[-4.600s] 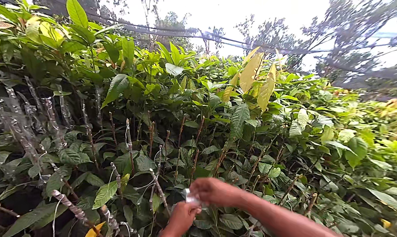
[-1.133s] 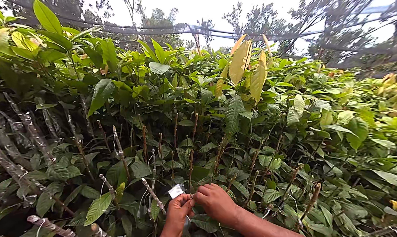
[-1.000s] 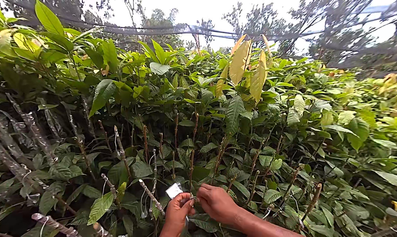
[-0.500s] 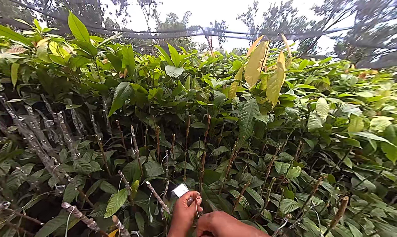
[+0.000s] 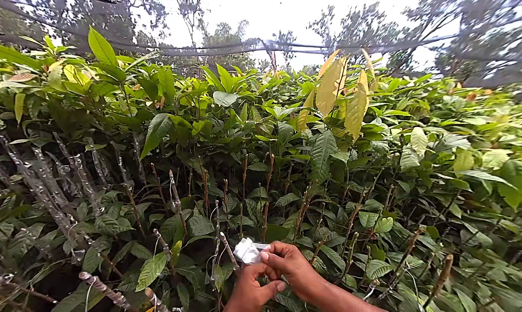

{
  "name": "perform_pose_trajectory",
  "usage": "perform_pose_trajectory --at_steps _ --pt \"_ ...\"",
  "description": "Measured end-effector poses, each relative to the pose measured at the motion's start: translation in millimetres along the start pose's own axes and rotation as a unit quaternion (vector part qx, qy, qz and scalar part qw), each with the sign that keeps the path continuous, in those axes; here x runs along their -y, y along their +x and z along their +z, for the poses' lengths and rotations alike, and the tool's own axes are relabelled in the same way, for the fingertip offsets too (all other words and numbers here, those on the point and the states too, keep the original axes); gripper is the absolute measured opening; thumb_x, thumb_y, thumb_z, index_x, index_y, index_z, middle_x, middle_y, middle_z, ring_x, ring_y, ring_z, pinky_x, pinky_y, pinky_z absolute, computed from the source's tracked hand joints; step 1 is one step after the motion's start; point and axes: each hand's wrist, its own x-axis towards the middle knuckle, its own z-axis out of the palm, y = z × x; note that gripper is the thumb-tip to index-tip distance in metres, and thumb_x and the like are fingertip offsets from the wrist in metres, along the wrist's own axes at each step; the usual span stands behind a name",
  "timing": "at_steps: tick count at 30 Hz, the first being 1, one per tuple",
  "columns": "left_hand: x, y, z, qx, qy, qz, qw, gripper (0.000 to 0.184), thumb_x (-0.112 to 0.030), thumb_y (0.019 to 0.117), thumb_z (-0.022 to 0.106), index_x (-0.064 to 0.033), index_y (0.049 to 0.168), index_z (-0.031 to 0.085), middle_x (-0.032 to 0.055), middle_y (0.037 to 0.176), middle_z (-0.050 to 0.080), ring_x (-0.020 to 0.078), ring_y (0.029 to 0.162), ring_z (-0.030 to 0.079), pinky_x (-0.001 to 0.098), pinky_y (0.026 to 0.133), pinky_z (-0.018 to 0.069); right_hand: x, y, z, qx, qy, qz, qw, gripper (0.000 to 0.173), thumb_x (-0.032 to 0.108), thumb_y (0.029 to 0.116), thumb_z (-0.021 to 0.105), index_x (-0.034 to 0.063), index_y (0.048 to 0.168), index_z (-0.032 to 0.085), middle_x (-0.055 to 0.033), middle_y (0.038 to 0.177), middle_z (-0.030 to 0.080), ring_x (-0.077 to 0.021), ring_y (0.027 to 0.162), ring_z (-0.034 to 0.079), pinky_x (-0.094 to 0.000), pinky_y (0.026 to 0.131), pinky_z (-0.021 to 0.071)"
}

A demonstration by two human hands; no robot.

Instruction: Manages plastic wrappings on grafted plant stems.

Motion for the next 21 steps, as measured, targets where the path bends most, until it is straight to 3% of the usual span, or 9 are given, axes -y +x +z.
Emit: perform_pose_trajectory --at_steps 2,4,6,8,9,11,13,17,21 --pt "4.9 -1.9 1.7 -0.082 -0.203 -0.025 0.975 0.026 -0.032 0.0926 0.075 -0.0092 0.103 0.076 0.0015 0.098 0.074 0.0068 0.086 0.068 0.0249 0.079 0.0574 0.3 0.6 -2.5 -0.008 0.046 -0.013 0.999 0.006 0.012 0.0973 0.068 0.0058 0.097 0.068 -0.0033 0.087 0.067 -0.0087 0.069 0.06 -0.0246 0.063 0.0514" --pt "-4.3 1.8 -1.4 -0.214 -0.387 -0.072 0.894 0.033 -0.029 0.1026 0.06 -0.0046 0.123 0.067 0.0112 0.109 0.072 0.0164 0.083 0.072 0.0298 0.072 0.0619 9.1 1.8 -11.4 -0.03 0.107 -0.027 0.993 0.006 0.01 0.1015 0.059 0.007 0.104 0.064 -0.0041 0.089 0.069 -0.0102 0.069 0.063 -0.0259 0.062 0.0547" --pt "-16.9 15.5 -10.9 -0.376 -0.406 -0.143 0.821 0.03 -0.019 0.1103 0.04 -0.0022 0.123 0.061 0.0099 0.096 0.072 0.0166 0.07 0.071 0.0283 0.06 0.061 25.1 2.9 -26.8 -0.074 0.162 -0.034 0.983 0.013 0.011 0.1077 0.048 0.0062 0.116 0.057 -0.0098 0.103 0.072 -0.0139 0.069 0.069 -0.0269 0.058 0.058" --pt "-10.7 27.4 -19.0 -0.47 -0.312 -0.194 0.803 0.021 -0.006 0.1077 0.043 0.002 0.118 0.058 0.0087 0.083 0.066 0.0157 0.064 0.067 0.0278 0.059 0.0595 41.8 4.2 -41.6 -0.136 0.198 -0.039 0.97 0.015 0.012 0.1105 0.044 0.005 0.12 0.053 -0.0134 0.102 0.074 -0.0176 0.068 0.071 -0.0291 0.058 0.0599" --pt "-1.2 29.9 -20.8 -0.471 -0.232 -0.208 0.825 0.02 -0.001 0.1052 0.046 0.0041 0.122 0.056 0.0105 0.088 0.065 0.0163 0.069 0.067 0.0291 0.064 0.0598 46.8 5.1 -47.3 -0.16 0.204 -0.043 0.965 0.015 0.013 0.1109 0.044 0.0041 0.119 0.053 -0.0137 0.098 0.073 -0.019 0.069 0.072 -0.0309 0.061 0.0613" --pt "19.1 33.2 -23.3 -0.406 -0.048 -0.241 0.88 0.038 0.0 0.1001 0.057 0.0045 0.138 0.053 0.0187 0.119 0.063 0.0232 0.091 0.068 0.0377 0.08 0.0582 49.5 6.8 -52.2 -0.189 0.197 -0.045 0.961 0.018 0.016 0.1117 0.043 0.0025 0.11 0.055 -0.0134 0.091 0.073 -0.0202 0.073 0.073 -0.0328 0.067 0.063" --pt "36.6 41.1 -26.6 -0.307 0.105 -0.278 0.904 0.055 -0.011 0.098 0.066 -0.0001 0.148 0.046 0.0218 0.141 0.056 0.0281 0.099 0.069 0.0456 0.086 0.0573 48.5 7.5 -51.9 -0.195 0.18 -0.037 0.963 0.024 0.018 0.1119 0.043 -0.0004 0.109 0.059 -0.0139 0.093 0.073 -0.0217 0.08 0.074 -0.0347 0.073 0.0638" --pt "49.4 50.6 -30.8 -0.2 0.222 -0.307 0.903 0.039 -0.022 0.1026 0.061 -0.0038 0.137 0.06 0.0163 0.123 0.069 0.0277 0.101 0.071 0.0491 0.095 0.0561 45.1 5.6 -48.3 -0.171 0.097 -0.035 0.98 0.017 -0.004 0.0982 0.062 -0.0041 0.115 0.061 -0.0136 0.104 0.071 -0.0206 0.091 0.073 -0.034 0.085 0.0627" --pt "57.6 35.1 -35.7 -0.219 0.184 -0.27 0.92 0.031 -0.02 0.1029 0.06 -0.0031 0.128 0.065 0.0113 0.111 0.073 0.0196 0.088 0.074 0.0407 0.086 0.061 50.6 5.1 -40.2 -0.137 0.063 0.019 0.988 0.007 -0.004 0.102 0.054 -0.0031 0.107 0.058 -0.0174 0.103 0.073 -0.0246 0.083 0.075 -0.0364 0.076 0.0647"
